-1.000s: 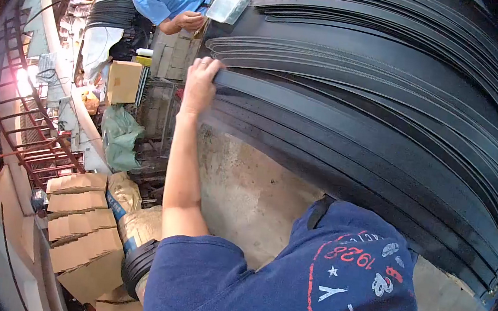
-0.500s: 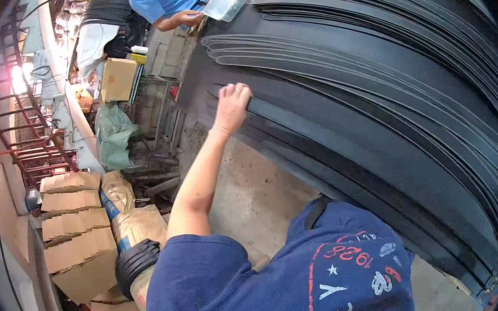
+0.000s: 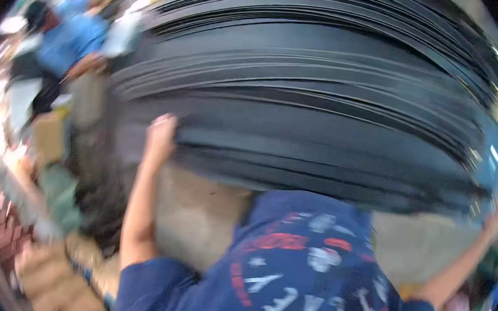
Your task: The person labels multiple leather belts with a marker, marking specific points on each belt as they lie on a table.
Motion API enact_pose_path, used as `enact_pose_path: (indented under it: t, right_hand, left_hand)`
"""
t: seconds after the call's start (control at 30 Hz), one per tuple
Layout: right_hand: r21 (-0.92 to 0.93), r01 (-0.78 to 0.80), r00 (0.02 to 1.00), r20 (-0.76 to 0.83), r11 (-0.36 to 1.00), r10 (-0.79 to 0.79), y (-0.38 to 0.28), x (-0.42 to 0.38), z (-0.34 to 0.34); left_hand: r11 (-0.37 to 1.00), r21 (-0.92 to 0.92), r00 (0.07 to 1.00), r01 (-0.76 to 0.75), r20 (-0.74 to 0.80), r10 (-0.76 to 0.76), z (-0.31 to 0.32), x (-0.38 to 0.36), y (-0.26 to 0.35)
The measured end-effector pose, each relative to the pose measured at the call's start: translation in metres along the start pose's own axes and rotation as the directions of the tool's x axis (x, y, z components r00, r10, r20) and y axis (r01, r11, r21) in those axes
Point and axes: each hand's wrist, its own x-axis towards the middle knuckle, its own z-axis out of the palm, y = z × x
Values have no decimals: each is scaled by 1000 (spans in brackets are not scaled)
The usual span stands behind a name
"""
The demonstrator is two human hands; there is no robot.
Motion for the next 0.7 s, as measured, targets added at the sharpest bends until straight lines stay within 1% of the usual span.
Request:
enact_pose_path:
  t: [0.03,0.07,0.1,0.13,0.17,0.2,0.23,0.3,0.33,0.4,0.53,0.63,0.7]
  right_hand:
    - [-29,-98,995,26,995,98,-51,-24,-30]
    - [101,-183,983,-1,978,184,-80,-26,-38]
    - [422,-314,943,33,851,331,-109,-36,-53]
    - [750,-411,862,135,518,488,-141,-52,-73]
    - [841,-430,804,192,328,562,-166,-66,-92]
    - [933,-314,846,192,174,497,-169,-74,-95]
    - [925,-331,841,200,186,503,-179,-78,-102]
    - [938,-310,861,208,155,464,-175,-77,-101]
    - [941,-306,867,212,147,450,-175,-78,-101]
    - [937,-319,875,234,141,424,-172,-76,-93]
    - [908,-385,851,280,165,444,-160,-75,-60]
    - [892,-417,838,302,176,456,-155,-77,-41]
    - [894,-404,849,287,195,443,-152,-75,-35]
  left_hand:
    - [992,-33,987,-124,-108,120,16,-6,-16]
    - [995,-37,995,-95,-14,94,-1,-3,1]
    - [995,-23,996,-92,-16,92,12,-11,-15]
    - [998,-52,999,-37,-39,35,39,-16,-40]
    - [993,-117,999,1,48,5,36,-12,-39]
    - [976,-216,1000,-23,4,24,42,-13,-42]
    - [954,-299,999,-33,-35,23,46,-13,-43]
    - [945,-323,999,-46,-5,47,36,-6,-34]
    - [943,-329,999,-45,13,52,32,-5,-32]
    - [951,-302,997,-71,3,76,34,-5,-30]
    - [944,-307,992,-120,-1,126,42,-3,-34]
    - [947,-320,998,-34,40,49,29,-7,-24]
    - [951,-307,997,-47,43,64,18,-7,-20]
